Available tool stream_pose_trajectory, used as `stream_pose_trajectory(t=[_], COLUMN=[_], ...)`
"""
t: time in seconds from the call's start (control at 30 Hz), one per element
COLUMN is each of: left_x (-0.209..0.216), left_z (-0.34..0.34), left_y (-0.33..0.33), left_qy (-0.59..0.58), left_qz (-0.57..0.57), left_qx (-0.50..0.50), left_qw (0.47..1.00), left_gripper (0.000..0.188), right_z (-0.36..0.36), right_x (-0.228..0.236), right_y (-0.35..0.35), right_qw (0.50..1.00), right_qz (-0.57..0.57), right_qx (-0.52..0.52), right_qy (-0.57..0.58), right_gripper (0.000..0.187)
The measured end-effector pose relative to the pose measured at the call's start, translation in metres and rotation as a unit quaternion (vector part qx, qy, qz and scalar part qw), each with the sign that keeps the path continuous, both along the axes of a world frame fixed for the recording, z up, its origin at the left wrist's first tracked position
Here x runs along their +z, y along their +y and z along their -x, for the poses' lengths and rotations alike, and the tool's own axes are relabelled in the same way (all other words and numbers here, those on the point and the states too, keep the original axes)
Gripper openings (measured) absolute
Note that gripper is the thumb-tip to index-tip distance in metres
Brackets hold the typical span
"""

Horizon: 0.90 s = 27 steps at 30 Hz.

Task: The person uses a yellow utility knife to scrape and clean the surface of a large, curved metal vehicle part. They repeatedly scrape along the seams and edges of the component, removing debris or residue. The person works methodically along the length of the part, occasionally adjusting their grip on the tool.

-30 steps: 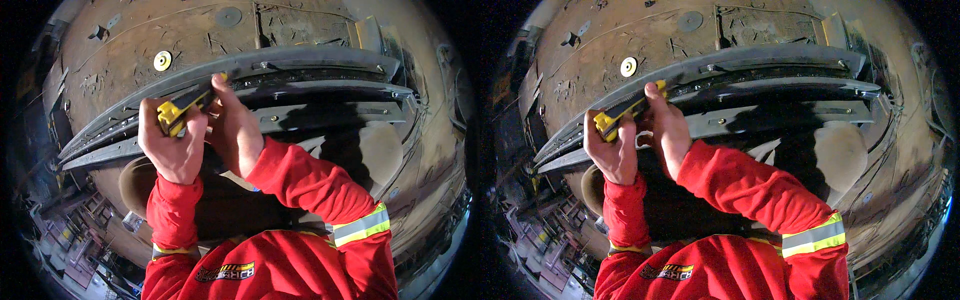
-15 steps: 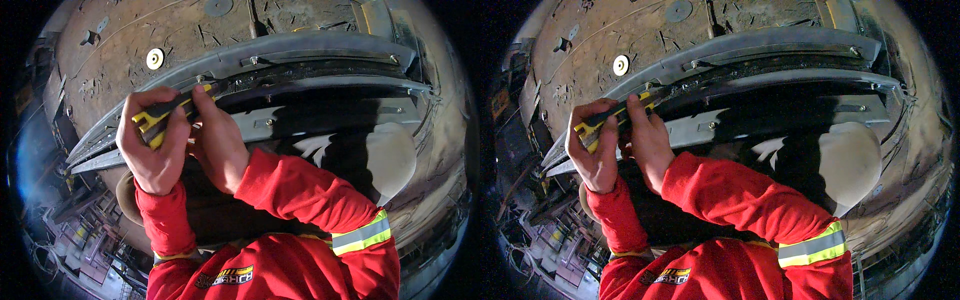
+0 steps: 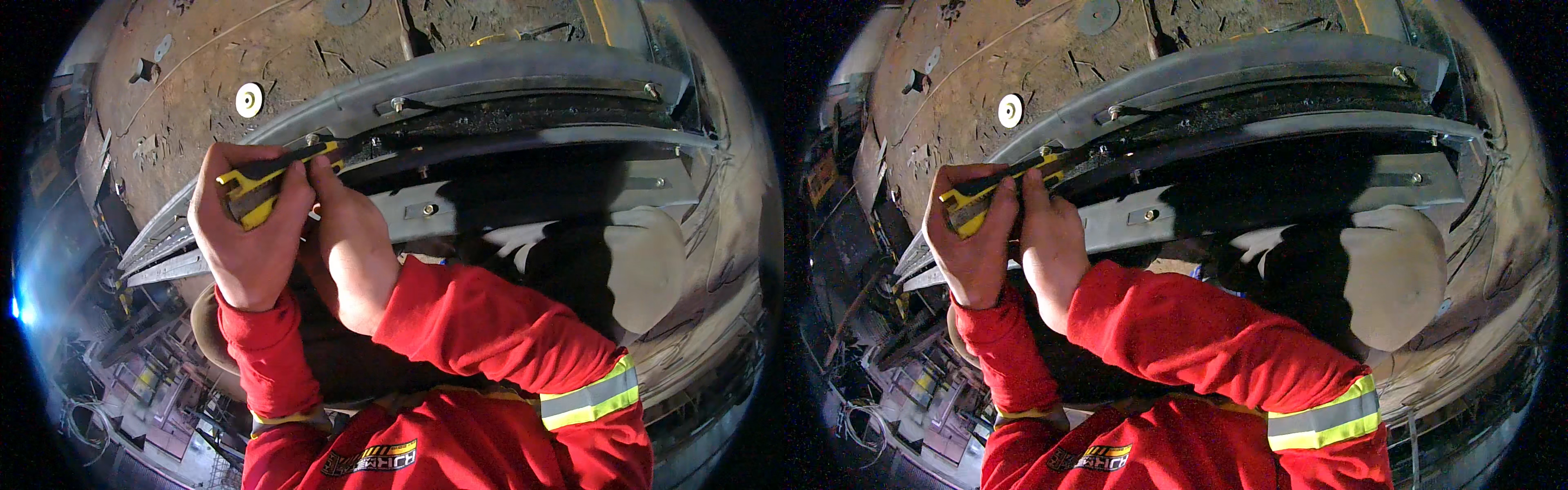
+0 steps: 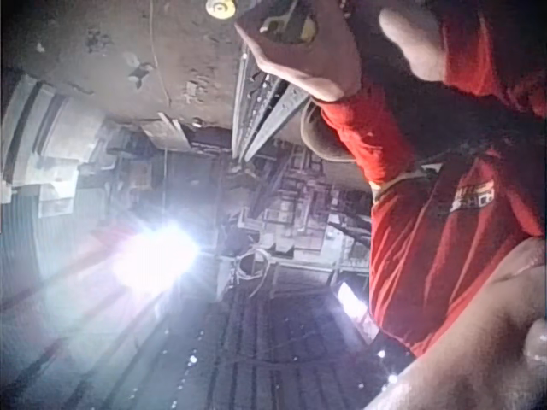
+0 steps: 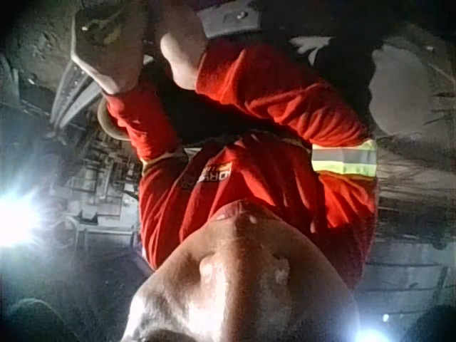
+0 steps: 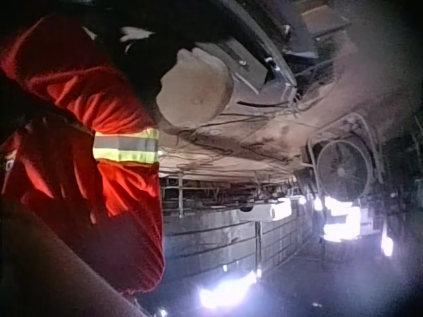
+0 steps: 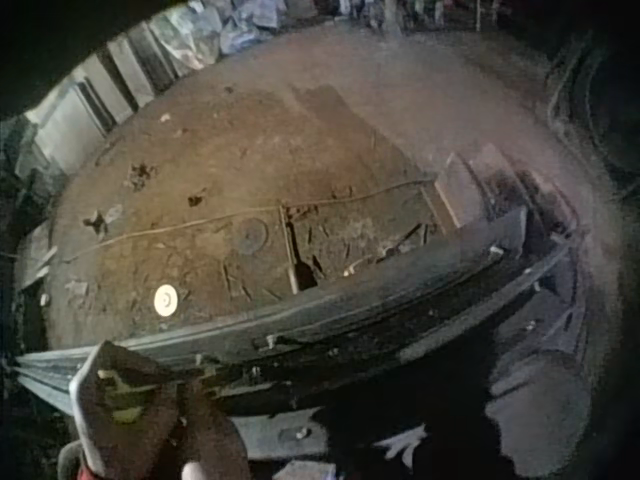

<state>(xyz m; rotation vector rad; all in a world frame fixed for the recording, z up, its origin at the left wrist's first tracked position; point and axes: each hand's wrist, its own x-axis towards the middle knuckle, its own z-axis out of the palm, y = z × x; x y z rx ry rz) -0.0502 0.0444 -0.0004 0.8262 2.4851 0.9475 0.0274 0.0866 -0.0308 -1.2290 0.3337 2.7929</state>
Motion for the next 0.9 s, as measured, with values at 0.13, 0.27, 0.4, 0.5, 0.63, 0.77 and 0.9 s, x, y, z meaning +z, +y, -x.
stream_pose_trajectory(t=[0.13,0.27,0.4,0.5,0.63,0.77,0.9], left_x=[-0.001,-0.004,-0.007,-0.007,-0.008,-0.008,-0.010], left_z=[-0.002,-0.002,-0.004,-0.006,-0.010,-0.011,-0.014], left_y=[0.002,0.001,-0.001,0.000,-0.001,0.004,0.005], left_qy=[0.009,0.026,0.030,0.057,0.089,0.120,0.135], left_qz=[0.003,-0.003,-0.012,0.000,0.008,0.014,0.021], left_qx=[0.006,0.000,0.004,0.001,0.005,0.008,0.025], left_qw=[1.000,1.000,0.999,0.998,0.996,0.993,0.990], left_gripper=[0.019,0.020,0.021,0.021,0.021,0.021,0.020], right_z=[0.003,0.001,-0.001,-0.002,0.000,0.001,0.003], right_x=[0.006,0.004,0.004,-0.002,0.002,0.000,-0.004], right_y=[0.005,0.003,0.001,-0.003,0.001,0.003,0.003], right_qw=[0.999,0.999,0.999,0.999,0.999,0.999,0.999], right_qz=[0.015,-0.019,-0.022,-0.021,-0.005,-0.004,0.023], right_qx=[-0.004,-0.001,-0.005,-0.019,-0.044,-0.039,-0.046], right_qy=[-0.036,-0.038,-0.032,-0.020,-0.008,0.006,0.011], right_gripper=[0.033,0.032,0.033,0.035,0.036,0.036,0.035])
